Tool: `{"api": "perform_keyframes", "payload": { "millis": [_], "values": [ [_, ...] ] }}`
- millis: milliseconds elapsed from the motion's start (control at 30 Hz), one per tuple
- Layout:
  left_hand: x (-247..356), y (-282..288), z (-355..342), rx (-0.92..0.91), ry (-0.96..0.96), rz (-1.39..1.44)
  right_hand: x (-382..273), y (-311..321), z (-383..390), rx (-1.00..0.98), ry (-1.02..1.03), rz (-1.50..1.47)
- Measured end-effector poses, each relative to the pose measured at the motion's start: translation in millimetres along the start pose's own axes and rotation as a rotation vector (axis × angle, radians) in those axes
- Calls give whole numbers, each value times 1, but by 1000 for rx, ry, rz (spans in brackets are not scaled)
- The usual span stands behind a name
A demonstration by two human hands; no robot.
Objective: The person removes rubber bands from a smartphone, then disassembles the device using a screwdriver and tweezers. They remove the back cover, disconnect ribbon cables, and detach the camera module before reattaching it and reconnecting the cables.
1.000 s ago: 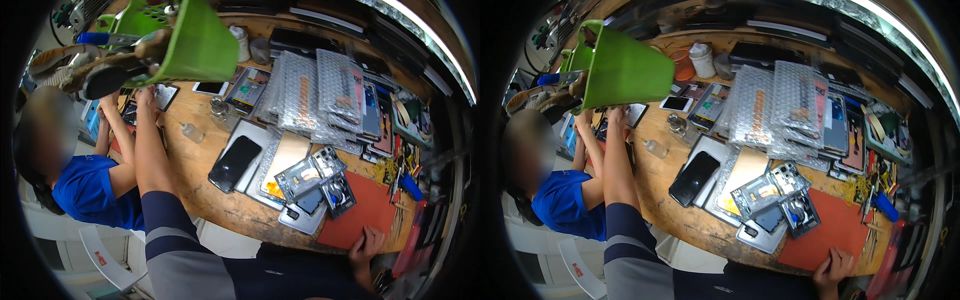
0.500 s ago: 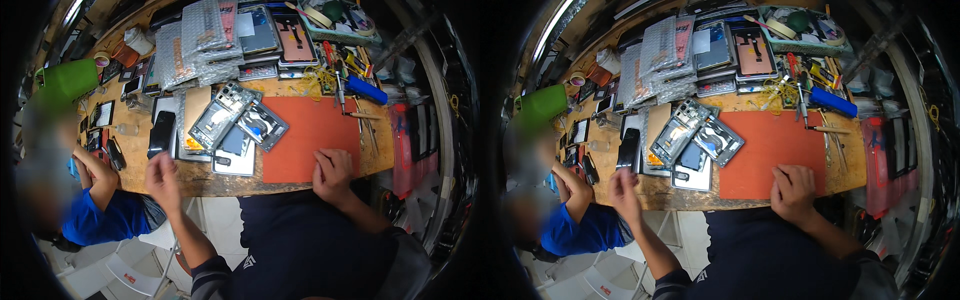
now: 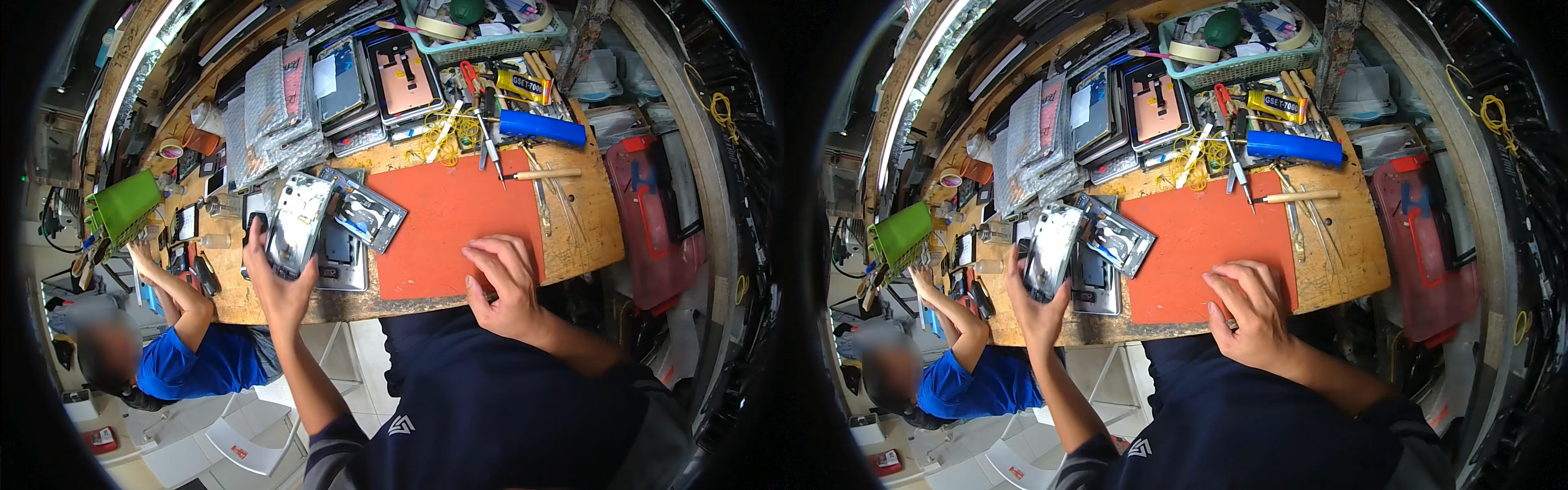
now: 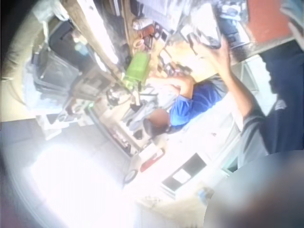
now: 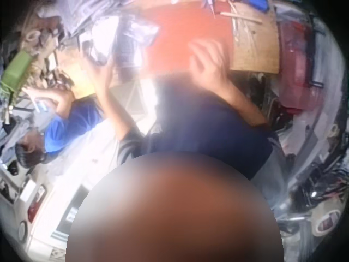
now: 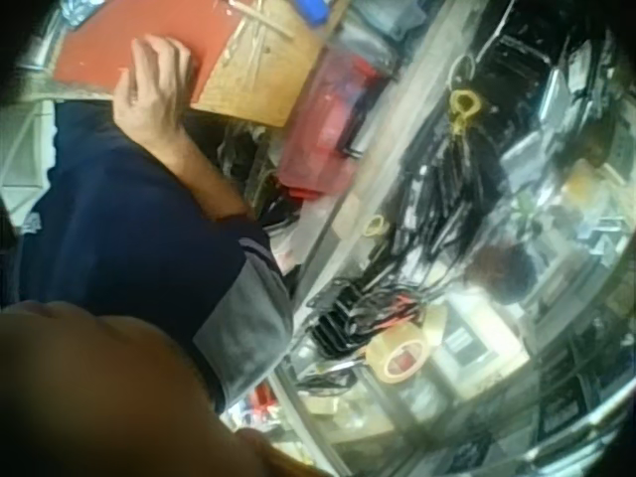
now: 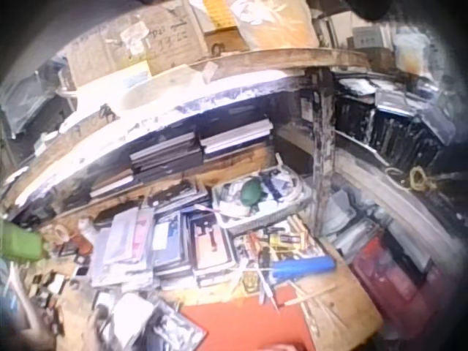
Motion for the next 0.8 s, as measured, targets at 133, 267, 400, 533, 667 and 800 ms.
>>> {"api": "perform_keyframes", "payload": {
  "millis": [133,267,400,533,667,800],
  "values": [
    [40,12,46,233,154,29,-8,-14,-13,-258,7,-91],
    [13,34,78,443,364,-45,-32,-38,-38,-351,119,141],
    [-15,49,85,441,484,-13,-55,-64,-66,-360,218,294],
    [-29,43,92,442,381,-112,-73,-97,-94,-216,247,424],
    [-15,22,83,412,281,-216,-62,-140,-104,-220,180,611],
    [-22,20,87,438,311,-147,-60,-145,-109,-157,180,548]
  ]
}}
Point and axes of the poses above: each hand's wrist, its own z-axis away from the middle knuckle, its own y-axis out of the back of the hand, x = y × z, the point moved 9 cm from there along -z, towards the middle knuckle, and after that the axes turned 14 degrees about -y, right-handed, at the moved point
